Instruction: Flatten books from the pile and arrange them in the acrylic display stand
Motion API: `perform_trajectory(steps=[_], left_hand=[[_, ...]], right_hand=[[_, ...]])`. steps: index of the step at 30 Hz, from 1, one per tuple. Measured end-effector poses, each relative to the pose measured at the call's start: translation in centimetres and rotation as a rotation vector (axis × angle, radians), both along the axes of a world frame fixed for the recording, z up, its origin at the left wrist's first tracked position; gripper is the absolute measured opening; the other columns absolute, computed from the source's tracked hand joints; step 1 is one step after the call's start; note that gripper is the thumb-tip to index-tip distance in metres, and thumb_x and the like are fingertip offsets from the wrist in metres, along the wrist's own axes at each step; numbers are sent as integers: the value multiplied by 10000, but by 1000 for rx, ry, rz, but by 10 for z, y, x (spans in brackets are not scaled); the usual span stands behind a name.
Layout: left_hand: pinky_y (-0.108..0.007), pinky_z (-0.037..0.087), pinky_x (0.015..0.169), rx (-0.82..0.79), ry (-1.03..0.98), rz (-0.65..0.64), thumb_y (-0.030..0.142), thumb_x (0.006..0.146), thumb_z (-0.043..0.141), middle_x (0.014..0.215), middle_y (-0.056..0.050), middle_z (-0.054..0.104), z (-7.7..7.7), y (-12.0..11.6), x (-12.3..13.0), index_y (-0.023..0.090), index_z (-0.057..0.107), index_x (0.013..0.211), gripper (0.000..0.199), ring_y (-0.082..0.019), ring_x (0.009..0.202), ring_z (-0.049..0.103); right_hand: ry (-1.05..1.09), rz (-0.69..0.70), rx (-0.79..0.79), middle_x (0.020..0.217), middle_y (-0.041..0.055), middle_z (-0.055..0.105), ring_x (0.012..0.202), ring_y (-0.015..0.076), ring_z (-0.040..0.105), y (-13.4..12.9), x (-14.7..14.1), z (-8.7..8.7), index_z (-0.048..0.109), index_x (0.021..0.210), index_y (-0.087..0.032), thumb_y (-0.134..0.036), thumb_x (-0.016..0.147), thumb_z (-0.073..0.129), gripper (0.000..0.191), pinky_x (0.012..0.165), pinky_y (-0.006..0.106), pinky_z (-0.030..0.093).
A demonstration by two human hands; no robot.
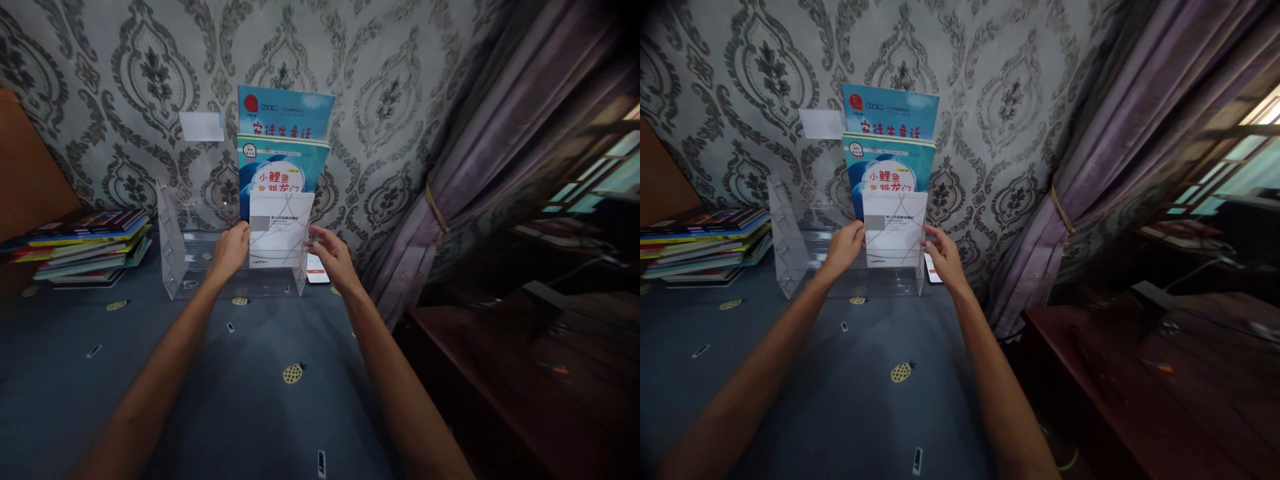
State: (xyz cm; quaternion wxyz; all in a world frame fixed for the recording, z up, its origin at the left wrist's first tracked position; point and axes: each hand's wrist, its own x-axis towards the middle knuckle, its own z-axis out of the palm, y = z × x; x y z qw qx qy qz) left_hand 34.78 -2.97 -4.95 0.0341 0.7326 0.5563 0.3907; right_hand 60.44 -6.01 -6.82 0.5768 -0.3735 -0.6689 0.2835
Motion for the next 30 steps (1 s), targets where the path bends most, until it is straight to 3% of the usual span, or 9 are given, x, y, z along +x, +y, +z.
perform_trajectory(steps=[5,9,14,22,30], left_hand=[[-288,459,709,-20,-55,-132,281,963,361,710,-24,632,-1,7,-6,213,543,793,258,-195,717,617],[-289,477,715,-33,-55,-145,273,960,367,706,-21,637,-2,12,-8,211,551,790,258,-194,728,622],[-293,467,745,-33,-21,-91,278,988,355,727,-38,669,1,5,-4,211,607,881,282,-211,775,649],[-312,402,719,-19,266,114,312,1033,333,923,-101,741,9,-20,1,232,626,1009,305,-270,894,691],[-305,380,681,6,255,151,309,1031,366,954,-104,743,9,-28,-1,228,626,1032,272,-256,871,690]], right_hand=[[-6,-10,2,1335,105,642,1052,240,685,-1,-1,1,614,1304,-232,-381,884,575,447,938,438,572],[-11,-5,0,1358,106,629,1055,246,685,0,-1,1,617,1306,-232,-397,877,586,461,939,442,573],[-9,-14,-6,1368,114,618,1071,258,683,-1,-2,2,623,1310,-234,-402,877,589,465,941,452,571],[20,-23,-7,1314,117,650,1026,242,687,-4,-2,5,629,1294,-216,-381,867,594,459,944,452,568],[-2,-31,4,1289,108,666,1004,236,690,-4,-1,6,626,1296,-233,-429,872,606,468,908,436,584]])
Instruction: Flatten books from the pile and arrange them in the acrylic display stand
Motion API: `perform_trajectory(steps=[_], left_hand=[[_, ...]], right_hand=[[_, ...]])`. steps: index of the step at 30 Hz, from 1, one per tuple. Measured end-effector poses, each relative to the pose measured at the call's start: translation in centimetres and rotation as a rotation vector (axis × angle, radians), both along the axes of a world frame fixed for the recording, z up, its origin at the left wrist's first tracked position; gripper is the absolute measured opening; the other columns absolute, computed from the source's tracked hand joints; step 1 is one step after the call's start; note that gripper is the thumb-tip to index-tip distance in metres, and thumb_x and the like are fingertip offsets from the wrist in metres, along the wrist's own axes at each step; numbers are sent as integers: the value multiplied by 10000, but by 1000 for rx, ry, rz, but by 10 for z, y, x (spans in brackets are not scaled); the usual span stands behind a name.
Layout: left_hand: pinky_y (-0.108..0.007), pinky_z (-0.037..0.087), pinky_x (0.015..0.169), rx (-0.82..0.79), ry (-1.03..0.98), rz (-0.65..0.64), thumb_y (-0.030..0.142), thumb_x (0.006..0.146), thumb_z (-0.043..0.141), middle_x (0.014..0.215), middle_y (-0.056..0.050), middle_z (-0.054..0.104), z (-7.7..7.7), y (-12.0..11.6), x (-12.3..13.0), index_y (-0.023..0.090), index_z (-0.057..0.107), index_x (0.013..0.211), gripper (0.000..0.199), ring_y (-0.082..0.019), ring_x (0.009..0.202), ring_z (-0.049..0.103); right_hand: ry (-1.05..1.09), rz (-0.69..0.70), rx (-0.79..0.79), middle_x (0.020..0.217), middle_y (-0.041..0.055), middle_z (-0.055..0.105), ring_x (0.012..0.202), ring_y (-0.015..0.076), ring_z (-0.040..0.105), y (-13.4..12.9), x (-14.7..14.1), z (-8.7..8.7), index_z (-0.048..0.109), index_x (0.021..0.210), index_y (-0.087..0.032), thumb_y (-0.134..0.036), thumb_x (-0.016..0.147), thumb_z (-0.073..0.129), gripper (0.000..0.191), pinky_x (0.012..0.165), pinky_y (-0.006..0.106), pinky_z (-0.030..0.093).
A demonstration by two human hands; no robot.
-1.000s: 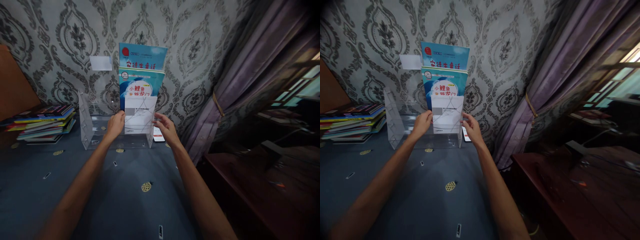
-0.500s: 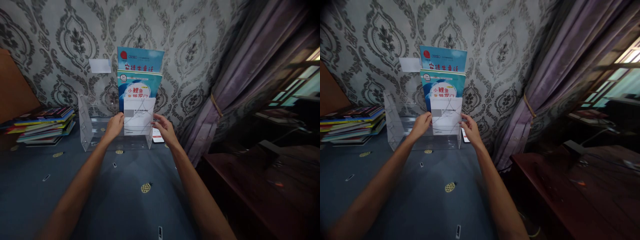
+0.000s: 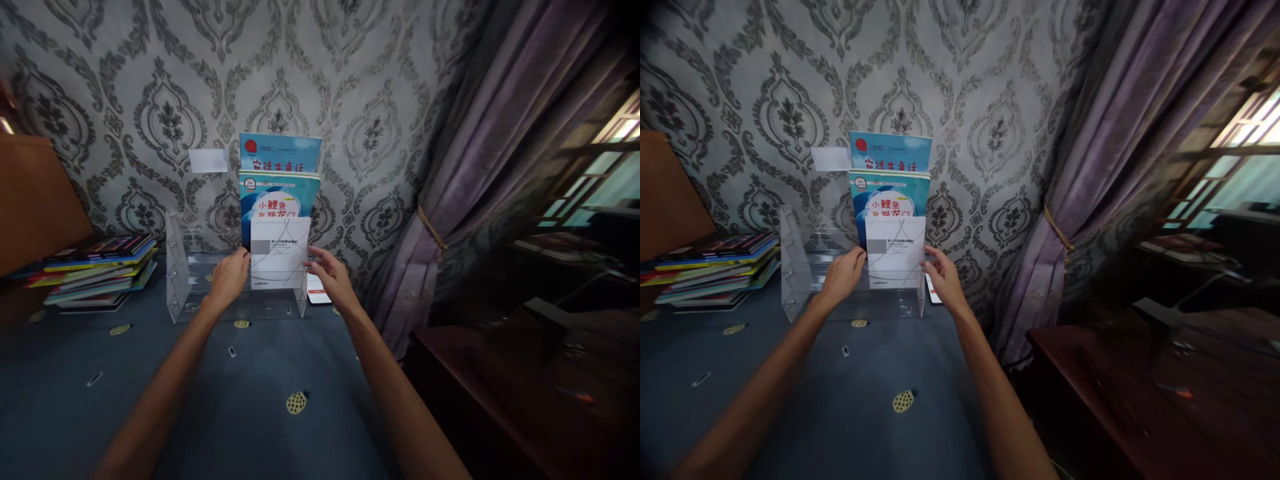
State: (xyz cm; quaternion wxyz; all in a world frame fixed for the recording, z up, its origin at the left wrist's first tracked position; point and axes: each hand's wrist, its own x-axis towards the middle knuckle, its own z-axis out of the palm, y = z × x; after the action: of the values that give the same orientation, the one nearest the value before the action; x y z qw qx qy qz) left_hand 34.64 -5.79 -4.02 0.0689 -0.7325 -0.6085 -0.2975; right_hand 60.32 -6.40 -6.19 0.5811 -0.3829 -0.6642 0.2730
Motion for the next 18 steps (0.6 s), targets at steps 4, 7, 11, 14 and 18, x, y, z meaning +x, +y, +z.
perform_trajectory(steps=[4,7,11,14,18], left_hand=[[-311,399,719,52,-18,-12,299,1032,353,948,-100,721,-1,-6,-9,220,618,1031,276,-253,894,668],[-318,417,760,123,-17,-26,295,1029,334,950,-91,705,-4,-12,-21,217,611,995,290,-252,928,649],[-342,442,836,214,-52,-67,295,1013,331,974,-97,701,-13,-19,-45,209,612,987,296,-260,959,636],[-353,446,886,241,-83,-46,298,1001,341,991,-94,703,-20,-22,-67,220,618,989,289,-259,984,631],[-355,445,908,246,-123,57,290,1007,329,1004,-99,703,-24,-21,-95,208,621,1000,303,-254,993,615]], right_hand=[[-8,-6,16,1224,105,693,1018,241,693,-1,0,0,629,1289,-228,-430,888,593,450,908,431,583],[-21,-29,11,1086,95,735,1008,251,697,-1,-2,-1,615,1301,-215,-427,882,602,470,916,443,574],[-26,-79,25,994,89,742,957,246,700,-2,-7,0,639,1244,-197,-454,868,611,456,885,436,579],[-13,-69,54,1042,91,729,902,223,706,-7,-14,2,685,1129,-193,-491,863,616,405,825,393,586],[-56,50,30,887,68,734,737,188,692,-20,-41,0,716,1043,-184,-505,909,576,374,729,344,573]])
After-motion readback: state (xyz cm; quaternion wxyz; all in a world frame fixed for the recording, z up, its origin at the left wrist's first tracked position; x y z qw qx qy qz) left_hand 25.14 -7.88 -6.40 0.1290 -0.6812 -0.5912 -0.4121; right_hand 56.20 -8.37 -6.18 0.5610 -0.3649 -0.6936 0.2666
